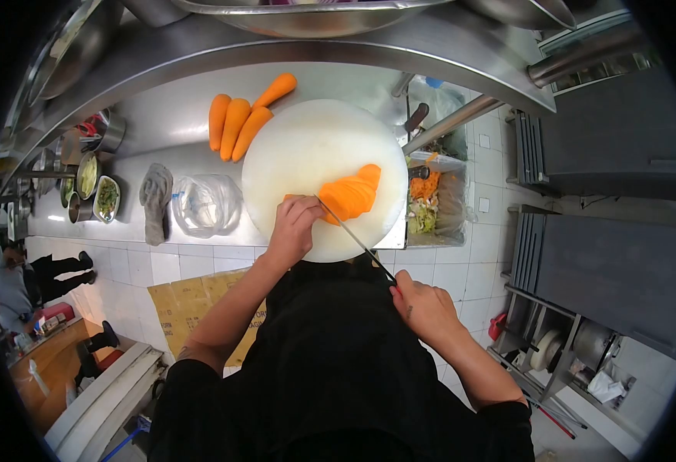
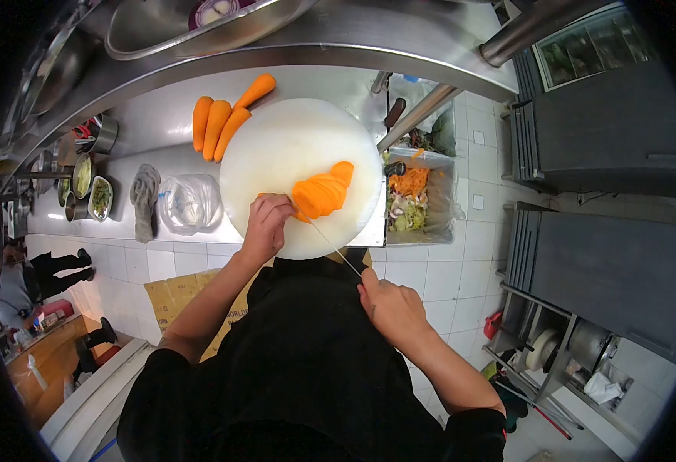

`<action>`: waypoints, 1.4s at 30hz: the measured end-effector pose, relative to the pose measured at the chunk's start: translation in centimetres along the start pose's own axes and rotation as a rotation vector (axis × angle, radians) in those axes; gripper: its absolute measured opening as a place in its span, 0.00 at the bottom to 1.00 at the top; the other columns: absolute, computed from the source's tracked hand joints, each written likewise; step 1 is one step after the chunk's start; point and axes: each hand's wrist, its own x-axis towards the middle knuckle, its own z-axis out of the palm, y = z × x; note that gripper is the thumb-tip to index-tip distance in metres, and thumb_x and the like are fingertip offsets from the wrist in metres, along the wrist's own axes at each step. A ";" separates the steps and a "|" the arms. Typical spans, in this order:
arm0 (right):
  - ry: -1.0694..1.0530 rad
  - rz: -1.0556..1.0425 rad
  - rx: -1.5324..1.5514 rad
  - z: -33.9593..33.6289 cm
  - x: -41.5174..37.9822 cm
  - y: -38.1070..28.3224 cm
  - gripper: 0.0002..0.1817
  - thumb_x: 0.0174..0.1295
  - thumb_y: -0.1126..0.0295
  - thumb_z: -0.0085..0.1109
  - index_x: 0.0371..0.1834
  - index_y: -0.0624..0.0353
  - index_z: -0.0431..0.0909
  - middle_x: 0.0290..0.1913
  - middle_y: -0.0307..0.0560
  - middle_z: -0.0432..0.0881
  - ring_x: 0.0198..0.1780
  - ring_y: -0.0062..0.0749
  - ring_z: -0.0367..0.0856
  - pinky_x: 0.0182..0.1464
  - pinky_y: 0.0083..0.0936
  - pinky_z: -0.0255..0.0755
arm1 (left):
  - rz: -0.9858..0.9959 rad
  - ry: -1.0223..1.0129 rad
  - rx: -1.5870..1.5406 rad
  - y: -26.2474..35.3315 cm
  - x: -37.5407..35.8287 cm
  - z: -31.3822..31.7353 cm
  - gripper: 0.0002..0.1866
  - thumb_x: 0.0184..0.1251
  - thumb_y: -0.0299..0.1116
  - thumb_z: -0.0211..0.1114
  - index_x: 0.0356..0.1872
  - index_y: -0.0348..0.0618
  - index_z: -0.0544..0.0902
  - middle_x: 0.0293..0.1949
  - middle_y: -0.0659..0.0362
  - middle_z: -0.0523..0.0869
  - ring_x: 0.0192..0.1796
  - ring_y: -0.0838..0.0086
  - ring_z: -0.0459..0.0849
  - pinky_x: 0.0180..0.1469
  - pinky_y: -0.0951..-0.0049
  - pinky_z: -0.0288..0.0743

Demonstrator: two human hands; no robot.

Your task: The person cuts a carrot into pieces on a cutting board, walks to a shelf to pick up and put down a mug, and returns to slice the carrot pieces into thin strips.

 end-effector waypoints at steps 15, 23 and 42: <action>-0.108 0.011 0.155 6.0 7.8 2.9 0.14 0.88 0.58 0.56 0.55 0.58 0.70 0.31 0.65 0.89 0.37 0.72 0.90 0.42 0.65 0.82 | -0.022 -0.009 0.009 0.3 0.2 -0.3 0.20 0.59 0.09 0.70 0.51 0.42 0.85 0.55 0.53 0.88 0.59 0.50 0.86 0.64 0.53 0.78; -0.025 -0.040 0.096 1.3 4.6 -0.1 0.12 0.86 0.62 0.58 0.52 0.58 0.69 0.29 0.62 0.88 0.35 0.68 0.90 0.39 0.63 0.82 | -0.010 -0.011 0.015 0.2 -0.1 -0.5 0.19 0.61 0.10 0.68 0.50 0.42 0.87 0.56 0.53 0.88 0.60 0.50 0.86 0.66 0.53 0.79; -0.068 -0.005 0.137 6.3 8.3 0.9 0.10 0.87 0.63 0.55 0.55 0.56 0.69 0.31 0.66 0.88 0.36 0.74 0.88 0.40 0.67 0.79 | -0.034 -0.012 -0.037 0.1 0.0 -0.7 0.20 0.59 0.10 0.67 0.50 0.41 0.88 0.54 0.54 0.89 0.60 0.51 0.86 0.66 0.53 0.78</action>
